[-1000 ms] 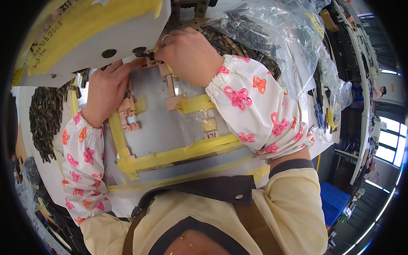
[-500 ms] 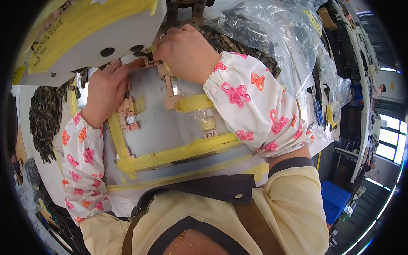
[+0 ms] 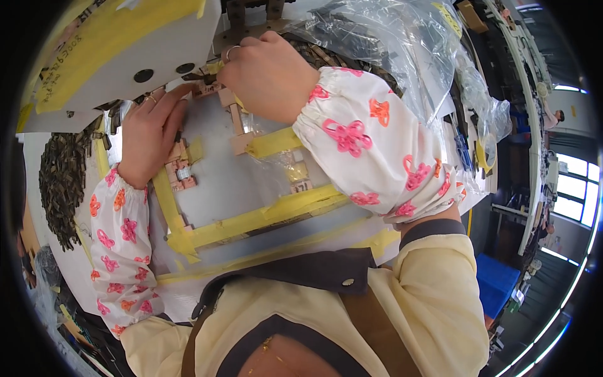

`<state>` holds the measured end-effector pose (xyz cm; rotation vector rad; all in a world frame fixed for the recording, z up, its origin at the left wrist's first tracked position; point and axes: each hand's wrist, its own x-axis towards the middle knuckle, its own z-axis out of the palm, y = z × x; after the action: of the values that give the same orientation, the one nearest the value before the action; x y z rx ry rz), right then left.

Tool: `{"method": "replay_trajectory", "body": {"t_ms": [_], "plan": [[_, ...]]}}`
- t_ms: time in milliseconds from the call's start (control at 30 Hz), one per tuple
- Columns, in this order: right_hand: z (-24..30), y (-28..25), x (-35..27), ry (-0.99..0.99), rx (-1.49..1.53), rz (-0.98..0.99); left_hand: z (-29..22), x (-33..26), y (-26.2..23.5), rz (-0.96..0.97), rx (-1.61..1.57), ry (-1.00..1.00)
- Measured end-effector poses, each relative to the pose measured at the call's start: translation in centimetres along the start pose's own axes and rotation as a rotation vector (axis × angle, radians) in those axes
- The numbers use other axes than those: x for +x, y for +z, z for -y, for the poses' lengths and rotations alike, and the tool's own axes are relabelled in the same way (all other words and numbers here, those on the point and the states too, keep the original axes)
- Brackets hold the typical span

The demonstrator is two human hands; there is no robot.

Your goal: Operating an industrial machine to process small hardware parts in a leather goods workshop.

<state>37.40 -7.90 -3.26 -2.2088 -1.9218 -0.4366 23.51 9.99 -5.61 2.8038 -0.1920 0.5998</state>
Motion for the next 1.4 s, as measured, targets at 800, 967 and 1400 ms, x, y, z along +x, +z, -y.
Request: {"method": "replay_trajectory", "body": {"t_ms": [800, 967, 1400], "plan": [[0.8, -4.6, -8.2, 0.566, 0.119, 0.169, 0.0, 0.3, -0.1, 0.031, -0.016, -0.038], [0.3, -4.3, -7.6, 0.571, 0.066, 0.203, 1.5, 0.7, 1.3, -0.030, 0.069, -0.038], [1.0, -1.4, -1.6, 0.225, 0.617, -0.062, 0.4, 0.4, 1.1, -0.181, 0.113, 0.076]]}}
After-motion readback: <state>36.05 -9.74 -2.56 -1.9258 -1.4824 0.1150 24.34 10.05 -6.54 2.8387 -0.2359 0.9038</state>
